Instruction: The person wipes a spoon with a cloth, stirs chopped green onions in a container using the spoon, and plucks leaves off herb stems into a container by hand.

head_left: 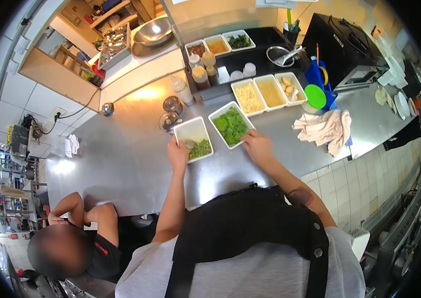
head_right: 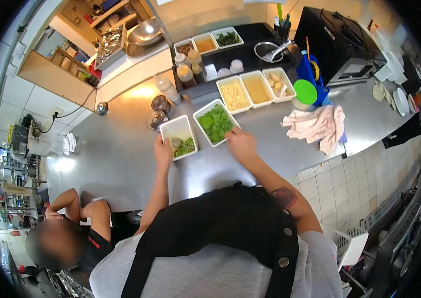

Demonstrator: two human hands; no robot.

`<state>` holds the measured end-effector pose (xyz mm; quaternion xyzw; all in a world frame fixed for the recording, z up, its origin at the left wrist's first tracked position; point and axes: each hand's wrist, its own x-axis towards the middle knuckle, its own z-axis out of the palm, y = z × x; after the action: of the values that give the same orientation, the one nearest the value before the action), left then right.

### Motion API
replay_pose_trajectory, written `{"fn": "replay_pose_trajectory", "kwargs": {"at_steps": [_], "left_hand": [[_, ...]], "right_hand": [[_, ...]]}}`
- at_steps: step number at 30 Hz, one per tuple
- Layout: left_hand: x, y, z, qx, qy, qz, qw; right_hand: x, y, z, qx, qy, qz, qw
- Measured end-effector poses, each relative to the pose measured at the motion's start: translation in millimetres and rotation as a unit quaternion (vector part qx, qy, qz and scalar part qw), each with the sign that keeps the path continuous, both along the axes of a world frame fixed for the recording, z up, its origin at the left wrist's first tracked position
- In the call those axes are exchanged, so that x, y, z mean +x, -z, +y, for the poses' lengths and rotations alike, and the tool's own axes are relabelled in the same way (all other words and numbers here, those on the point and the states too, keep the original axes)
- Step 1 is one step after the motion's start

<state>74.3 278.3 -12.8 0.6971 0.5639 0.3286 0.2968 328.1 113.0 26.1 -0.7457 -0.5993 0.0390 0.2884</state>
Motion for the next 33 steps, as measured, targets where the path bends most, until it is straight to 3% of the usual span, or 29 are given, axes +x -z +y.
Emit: {"fn": "replay_pose_trajectory", "kwargs": {"at_steps": [6, 10, 13, 16, 25, 28, 31, 33], "left_hand": [[25.2, 8.5, 10.8, 0.011, 0.01, -0.038, 0.999], [41.2, -4.9, -6.4, -0.027, -0.049, -0.049, 0.997], [45.7, -21.9, -35.6, 0.029, -0.033, -0.081, 0.996], [51.8, -50.0, -78.4, 0.165, -0.017, -0.04, 0.985], [54.3, -55.4, -134.8, 0.164, 0.051, -0.05, 0.984], [62.3, -60.4, -139.7, 0.179, 0.072, -0.058, 0.98], [68.1, -66.3, -141.3, 0.18, 0.097, -0.066, 0.977], [72.3, -69.6, -140.5, 0.18, 0.104, -0.076, 0.975]], "right_hand": [[-7.6, -19.2, -60.7, 0.006, 0.009, 0.003, 1.0], [-2.8, -16.3, -82.6, 0.003, 0.022, 0.016, 1.0], [3.7, -20.4, -93.2, -0.005, 0.039, 0.019, 0.999], [8.3, -26.7, -104.8, -0.01, 0.061, 0.022, 0.998], [26.4, -58.8, -136.8, -0.103, 0.136, 0.088, 0.981], [35.7, -73.9, -118.2, -0.065, 0.17, 0.087, 0.979], [45.8, -47.3, -89.1, -0.011, 0.152, 0.015, 0.988], [45.9, -25.6, -75.4, -0.072, 0.146, -0.062, 0.985]]}}
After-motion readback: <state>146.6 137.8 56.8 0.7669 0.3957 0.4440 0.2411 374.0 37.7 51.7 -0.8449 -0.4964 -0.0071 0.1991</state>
